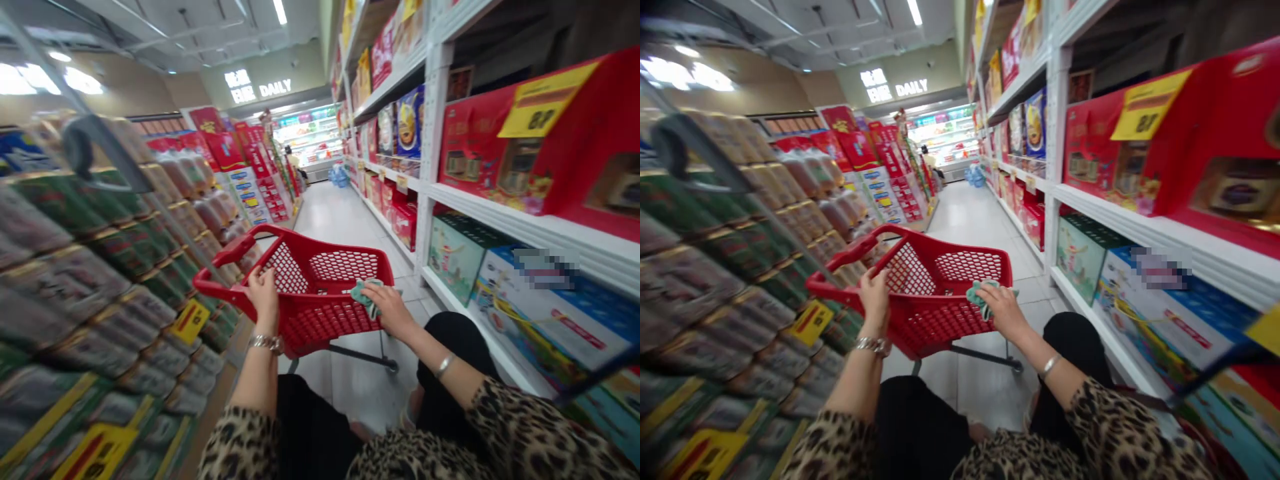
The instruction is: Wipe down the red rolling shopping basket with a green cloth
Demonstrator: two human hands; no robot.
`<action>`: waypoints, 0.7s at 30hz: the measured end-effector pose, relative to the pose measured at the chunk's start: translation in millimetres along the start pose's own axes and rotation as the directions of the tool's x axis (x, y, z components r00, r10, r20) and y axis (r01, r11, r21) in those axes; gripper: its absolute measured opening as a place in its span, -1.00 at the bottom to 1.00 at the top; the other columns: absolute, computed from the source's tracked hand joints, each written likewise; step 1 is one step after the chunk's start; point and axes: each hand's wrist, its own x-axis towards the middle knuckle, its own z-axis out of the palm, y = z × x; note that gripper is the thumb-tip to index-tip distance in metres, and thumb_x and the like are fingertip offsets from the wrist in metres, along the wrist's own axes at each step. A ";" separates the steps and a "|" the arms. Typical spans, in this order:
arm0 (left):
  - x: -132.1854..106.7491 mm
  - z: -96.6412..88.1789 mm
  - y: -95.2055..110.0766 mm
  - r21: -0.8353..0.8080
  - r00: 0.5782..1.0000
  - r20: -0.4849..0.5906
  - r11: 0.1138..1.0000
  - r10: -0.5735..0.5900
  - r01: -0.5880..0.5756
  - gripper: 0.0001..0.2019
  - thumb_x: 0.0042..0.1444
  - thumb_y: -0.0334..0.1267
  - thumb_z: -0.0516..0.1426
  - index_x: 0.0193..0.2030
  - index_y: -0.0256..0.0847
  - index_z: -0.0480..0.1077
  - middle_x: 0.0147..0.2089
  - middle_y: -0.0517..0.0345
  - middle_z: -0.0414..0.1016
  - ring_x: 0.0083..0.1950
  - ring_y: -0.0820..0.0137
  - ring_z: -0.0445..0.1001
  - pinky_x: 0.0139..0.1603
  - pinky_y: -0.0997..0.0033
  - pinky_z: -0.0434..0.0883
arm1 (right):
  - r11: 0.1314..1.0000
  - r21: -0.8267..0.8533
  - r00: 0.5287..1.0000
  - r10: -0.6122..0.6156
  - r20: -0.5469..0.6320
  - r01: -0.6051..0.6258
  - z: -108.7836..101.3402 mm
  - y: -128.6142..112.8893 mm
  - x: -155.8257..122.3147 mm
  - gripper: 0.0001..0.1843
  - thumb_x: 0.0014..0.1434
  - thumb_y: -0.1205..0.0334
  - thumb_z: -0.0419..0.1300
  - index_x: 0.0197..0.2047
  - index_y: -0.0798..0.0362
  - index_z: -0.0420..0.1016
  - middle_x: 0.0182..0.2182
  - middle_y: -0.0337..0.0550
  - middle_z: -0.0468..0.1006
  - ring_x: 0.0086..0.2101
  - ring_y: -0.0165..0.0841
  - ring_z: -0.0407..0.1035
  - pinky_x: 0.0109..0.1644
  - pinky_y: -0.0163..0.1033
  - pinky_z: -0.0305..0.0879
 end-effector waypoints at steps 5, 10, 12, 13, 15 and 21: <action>3.4 12.3 -22.9 0.020 0.998 -0.064 0.999 -0.026 0.028 -0.83 0.19 -0.34 0.07 -0.31 -0.15 0.49 -0.05 0.07 0.64 0.24 0.24 0.45 0.52 -0.07 -0.14 | 0.999 -0.039 0.996 -0.037 -0.086 0.034 6.5 -8.2 -12.2 -0.24 -0.01 0.64 0.03 0.21 -0.04 0.48 0.20 -0.06 0.49 -0.04 -0.16 0.35 0.03 -0.05 0.23; 6.7 13.4 -34.4 -0.170 0.991 -0.069 0.981 -0.111 0.098 -0.79 0.07 -0.48 0.07 -0.23 -0.14 0.45 -0.16 0.14 0.65 0.18 0.32 0.50 0.51 -0.11 -0.05 | 0.991 -0.115 0.993 -0.078 -0.090 0.067 0.8 -28.7 -23.3 -0.32 0.08 0.59 0.04 0.22 -0.06 0.47 0.23 -0.09 0.46 -0.09 -0.16 0.31 -0.01 -0.06 0.19; 13.6 13.2 -33.2 -0.281 0.983 -0.070 0.949 -0.171 0.145 -0.73 0.01 -0.53 0.07 -0.17 -0.18 0.42 -0.17 0.11 0.64 0.06 0.37 0.57 0.44 -0.02 0.16 | 0.988 -0.142 0.993 -0.081 -0.086 0.068 0.9 -35.7 -27.3 -0.33 0.10 0.56 0.04 0.23 -0.07 0.46 0.23 -0.10 0.47 -0.10 -0.14 0.29 -0.02 -0.04 0.18; 17.1 12.4 -32.0 -0.339 0.976 -0.071 0.925 -0.204 0.169 -0.72 0.01 -0.53 0.07 -0.16 -0.19 0.40 -0.15 0.09 0.64 0.01 0.39 0.59 0.37 0.05 0.28 | 0.986 -0.150 0.993 -0.079 -0.085 0.065 1.3 -38.9 -29.2 -0.32 0.11 0.56 0.04 0.24 -0.08 0.46 0.23 -0.11 0.47 -0.11 -0.14 0.28 -0.02 -0.03 0.18; 22.4 9.6 -29.9 -0.449 0.959 -0.075 0.868 -0.272 0.211 -0.75 0.02 -0.53 0.05 -0.18 -0.21 0.37 -0.13 0.05 0.63 -0.03 0.41 0.60 0.23 0.19 0.43 | 0.986 -0.156 0.993 -0.073 -0.091 0.059 2.2 -44.3 -33.0 -0.31 0.12 0.54 0.02 0.27 -0.10 0.44 0.24 -0.12 0.46 -0.12 -0.12 0.27 -0.01 0.00 0.17; 15.1 0.6 -30.1 -0.667 0.893 -0.071 0.687 -0.443 0.288 -0.79 0.01 -0.59 0.04 -0.30 -0.21 0.34 -0.16 0.04 0.60 -0.03 0.43 0.61 0.06 0.41 0.53 | 0.986 -0.145 0.991 -0.096 -0.098 0.081 1.1 -54.6 -40.2 -0.30 0.18 0.52 -0.01 0.32 -0.16 0.39 0.26 -0.13 0.44 -0.11 -0.09 0.26 0.01 0.03 0.18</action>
